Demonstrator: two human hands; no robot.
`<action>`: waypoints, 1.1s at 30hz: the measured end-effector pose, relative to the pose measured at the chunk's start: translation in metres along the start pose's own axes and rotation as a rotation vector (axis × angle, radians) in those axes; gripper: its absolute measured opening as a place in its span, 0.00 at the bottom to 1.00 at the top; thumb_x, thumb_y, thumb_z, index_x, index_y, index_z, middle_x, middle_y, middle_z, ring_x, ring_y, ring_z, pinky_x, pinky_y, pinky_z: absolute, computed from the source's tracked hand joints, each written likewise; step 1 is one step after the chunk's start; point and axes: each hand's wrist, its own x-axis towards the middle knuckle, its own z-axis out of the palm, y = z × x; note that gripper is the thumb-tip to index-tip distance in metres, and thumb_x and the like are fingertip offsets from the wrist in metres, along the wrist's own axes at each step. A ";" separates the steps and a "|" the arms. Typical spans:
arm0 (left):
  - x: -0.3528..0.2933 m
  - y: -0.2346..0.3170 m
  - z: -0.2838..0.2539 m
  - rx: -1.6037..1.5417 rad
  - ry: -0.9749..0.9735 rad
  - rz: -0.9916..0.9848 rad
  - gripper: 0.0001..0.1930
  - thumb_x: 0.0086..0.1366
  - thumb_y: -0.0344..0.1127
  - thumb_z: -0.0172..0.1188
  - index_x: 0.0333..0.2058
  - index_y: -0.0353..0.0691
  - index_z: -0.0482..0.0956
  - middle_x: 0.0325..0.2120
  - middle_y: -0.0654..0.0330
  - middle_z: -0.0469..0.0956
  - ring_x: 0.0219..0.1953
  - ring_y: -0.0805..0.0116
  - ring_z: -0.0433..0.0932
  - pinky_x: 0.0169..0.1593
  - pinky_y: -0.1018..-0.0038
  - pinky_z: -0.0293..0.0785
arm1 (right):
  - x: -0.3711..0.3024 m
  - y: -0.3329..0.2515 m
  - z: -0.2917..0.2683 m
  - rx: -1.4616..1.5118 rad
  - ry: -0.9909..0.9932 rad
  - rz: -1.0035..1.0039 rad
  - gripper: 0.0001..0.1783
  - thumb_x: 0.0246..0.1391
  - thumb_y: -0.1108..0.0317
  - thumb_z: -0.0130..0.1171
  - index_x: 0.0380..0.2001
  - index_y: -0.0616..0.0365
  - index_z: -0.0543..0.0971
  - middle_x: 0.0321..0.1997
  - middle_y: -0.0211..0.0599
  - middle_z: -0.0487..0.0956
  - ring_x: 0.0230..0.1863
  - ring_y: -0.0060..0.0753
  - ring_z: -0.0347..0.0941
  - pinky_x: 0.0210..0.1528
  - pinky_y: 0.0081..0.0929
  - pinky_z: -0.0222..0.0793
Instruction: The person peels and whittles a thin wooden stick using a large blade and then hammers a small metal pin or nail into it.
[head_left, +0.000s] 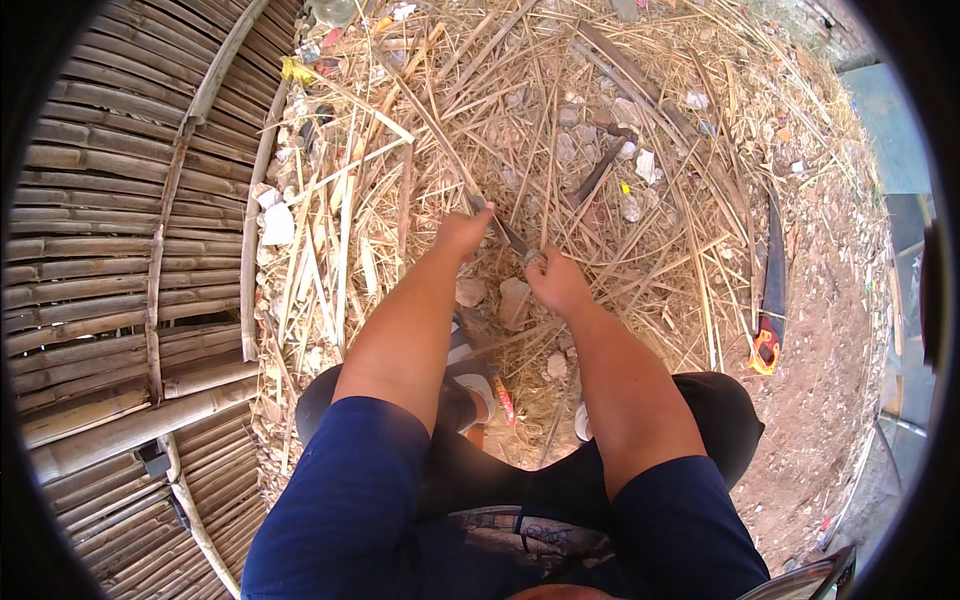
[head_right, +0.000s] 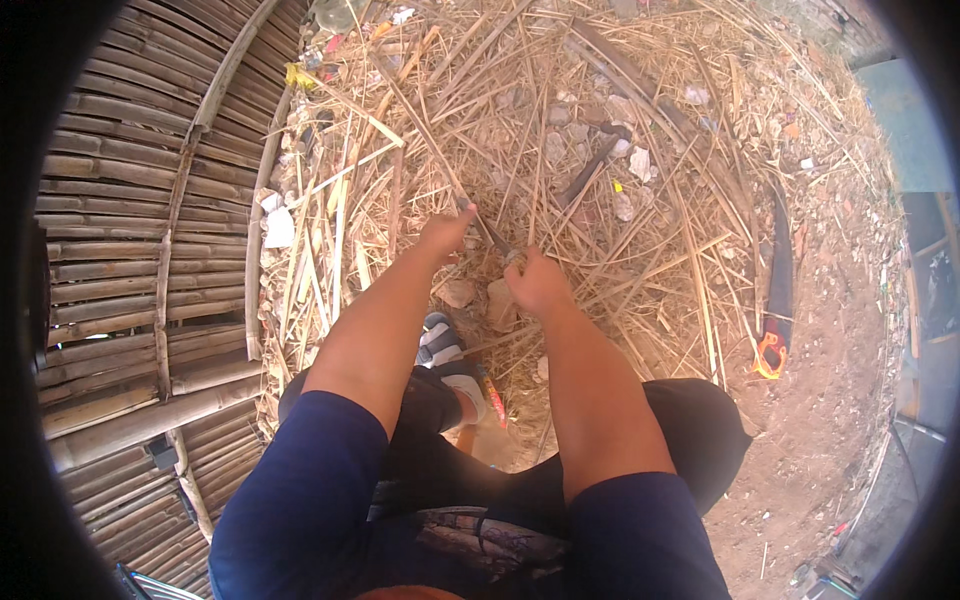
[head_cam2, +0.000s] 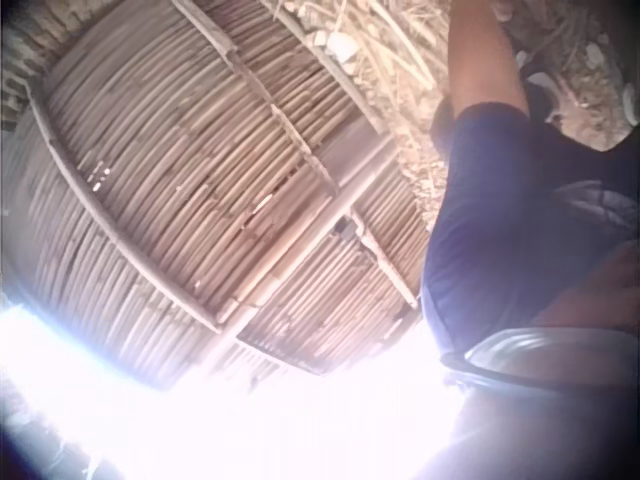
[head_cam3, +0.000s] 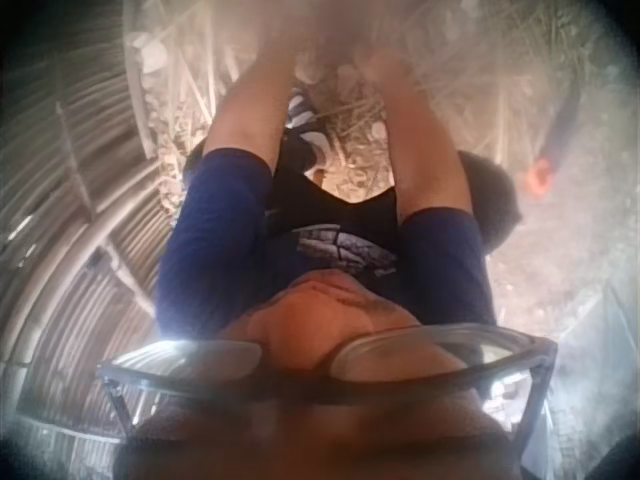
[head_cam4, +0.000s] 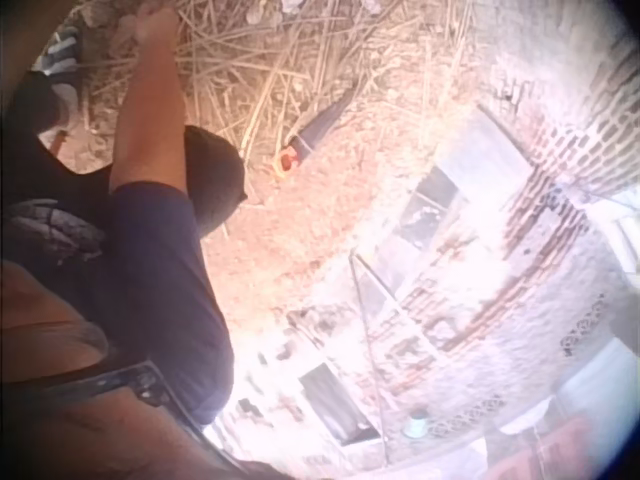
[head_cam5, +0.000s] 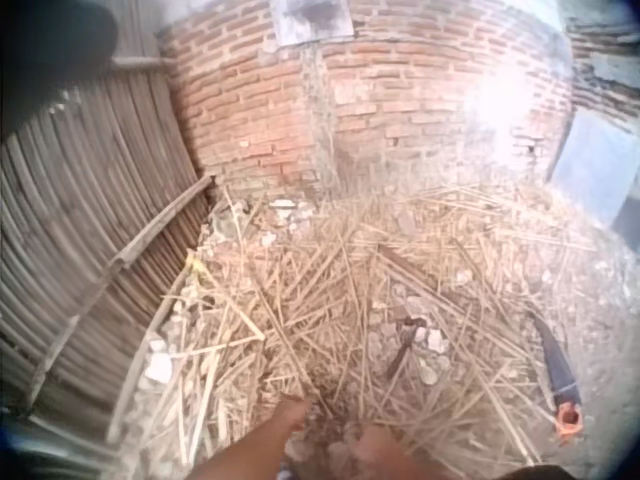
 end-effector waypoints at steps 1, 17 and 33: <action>0.007 -0.007 0.011 0.064 0.007 0.063 0.29 0.62 0.60 0.62 0.32 0.31 0.82 0.29 0.51 0.82 0.33 0.55 0.83 0.35 0.62 0.80 | -0.003 0.003 -0.002 -0.023 0.005 -0.021 0.33 0.57 0.54 0.53 0.59 0.67 0.70 0.41 0.64 0.81 0.45 0.56 0.80 0.50 0.45 0.73; -0.080 0.017 -0.139 0.710 0.325 0.239 0.24 0.62 0.39 0.61 0.52 0.29 0.72 0.46 0.40 0.80 0.50 0.48 0.81 0.52 0.60 0.77 | -0.027 -0.034 -0.049 0.130 0.382 -0.029 0.34 0.58 0.49 0.57 0.54 0.70 0.72 0.46 0.64 0.80 0.50 0.61 0.77 0.52 0.46 0.71; -0.388 -0.015 -0.266 0.596 0.918 0.609 0.15 0.61 0.40 0.64 0.45 0.41 0.80 0.31 0.47 0.84 0.39 0.47 0.83 0.44 0.58 0.76 | -0.287 -0.157 -0.268 0.691 0.712 -0.744 0.22 0.64 0.61 0.58 0.61 0.43 0.75 0.54 0.44 0.76 0.19 0.14 0.69 0.19 0.14 0.69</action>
